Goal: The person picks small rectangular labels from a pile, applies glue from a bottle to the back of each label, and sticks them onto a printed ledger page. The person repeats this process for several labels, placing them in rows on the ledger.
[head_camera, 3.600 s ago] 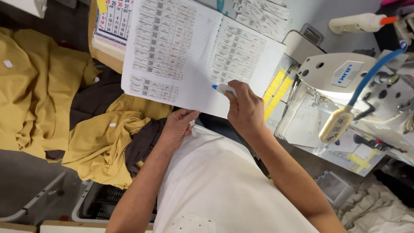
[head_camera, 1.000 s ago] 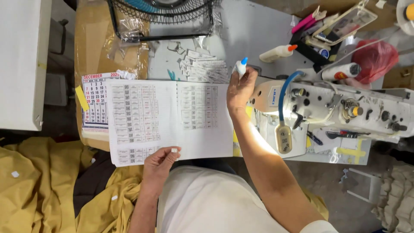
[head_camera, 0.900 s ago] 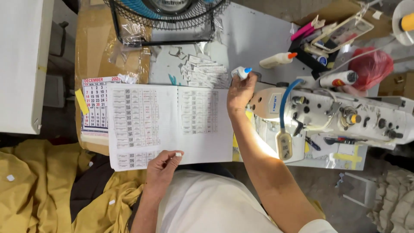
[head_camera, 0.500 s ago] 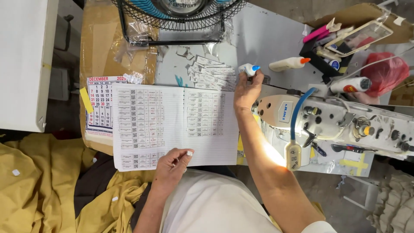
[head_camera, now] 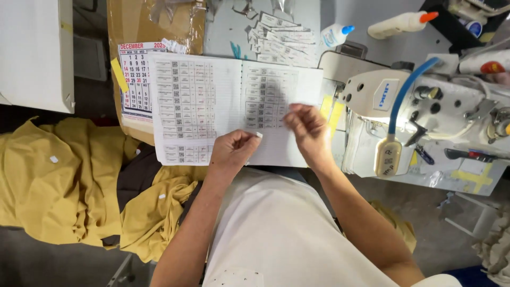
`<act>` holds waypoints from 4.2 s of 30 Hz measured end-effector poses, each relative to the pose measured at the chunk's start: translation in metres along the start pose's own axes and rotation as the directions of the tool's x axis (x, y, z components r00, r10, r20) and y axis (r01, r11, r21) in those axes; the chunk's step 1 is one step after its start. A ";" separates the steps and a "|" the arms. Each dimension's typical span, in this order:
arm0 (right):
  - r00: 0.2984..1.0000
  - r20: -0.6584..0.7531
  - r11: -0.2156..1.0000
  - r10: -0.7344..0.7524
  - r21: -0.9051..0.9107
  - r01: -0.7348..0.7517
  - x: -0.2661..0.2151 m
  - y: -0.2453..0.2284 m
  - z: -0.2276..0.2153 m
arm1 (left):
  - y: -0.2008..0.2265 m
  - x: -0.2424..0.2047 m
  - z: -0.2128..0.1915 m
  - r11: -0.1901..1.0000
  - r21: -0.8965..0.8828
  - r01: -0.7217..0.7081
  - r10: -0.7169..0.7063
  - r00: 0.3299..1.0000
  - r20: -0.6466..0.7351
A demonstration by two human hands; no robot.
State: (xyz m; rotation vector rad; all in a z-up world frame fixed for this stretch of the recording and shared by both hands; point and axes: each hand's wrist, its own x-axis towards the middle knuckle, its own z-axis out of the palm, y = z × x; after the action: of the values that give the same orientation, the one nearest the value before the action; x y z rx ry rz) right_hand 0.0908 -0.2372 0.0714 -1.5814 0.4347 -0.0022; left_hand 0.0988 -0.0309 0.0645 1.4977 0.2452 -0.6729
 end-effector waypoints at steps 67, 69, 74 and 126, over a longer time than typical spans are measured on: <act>0.938 0.200 0.856 0.284 0.388 -0.342 -0.082 0.023 -0.036 | -0.022 -0.020 0.056 0.956 -0.057 0.288 -0.279 0.952 0.126; 0.933 0.231 0.845 0.277 0.403 -0.351 -0.085 0.018 -0.037 | -0.037 -0.015 0.052 0.962 -0.030 0.272 -0.264 0.951 0.159; 0.982 0.121 0.982 0.145 0.108 -0.158 -0.085 0.029 -0.038 | -0.016 -0.023 0.059 0.973 -0.016 0.231 -0.225 0.958 0.177; 0.966 -0.212 0.868 0.149 -0.439 -0.230 -0.029 0.056 -0.005 | -0.023 0.021 0.013 0.696 0.718 0.013 0.211 0.952 -0.222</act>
State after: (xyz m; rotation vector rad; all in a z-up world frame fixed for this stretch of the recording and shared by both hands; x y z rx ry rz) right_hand 0.0468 -0.2339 0.0252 -2.0094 0.7708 0.1260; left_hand 0.1000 -0.0469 0.0351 2.3636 0.1170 -0.4665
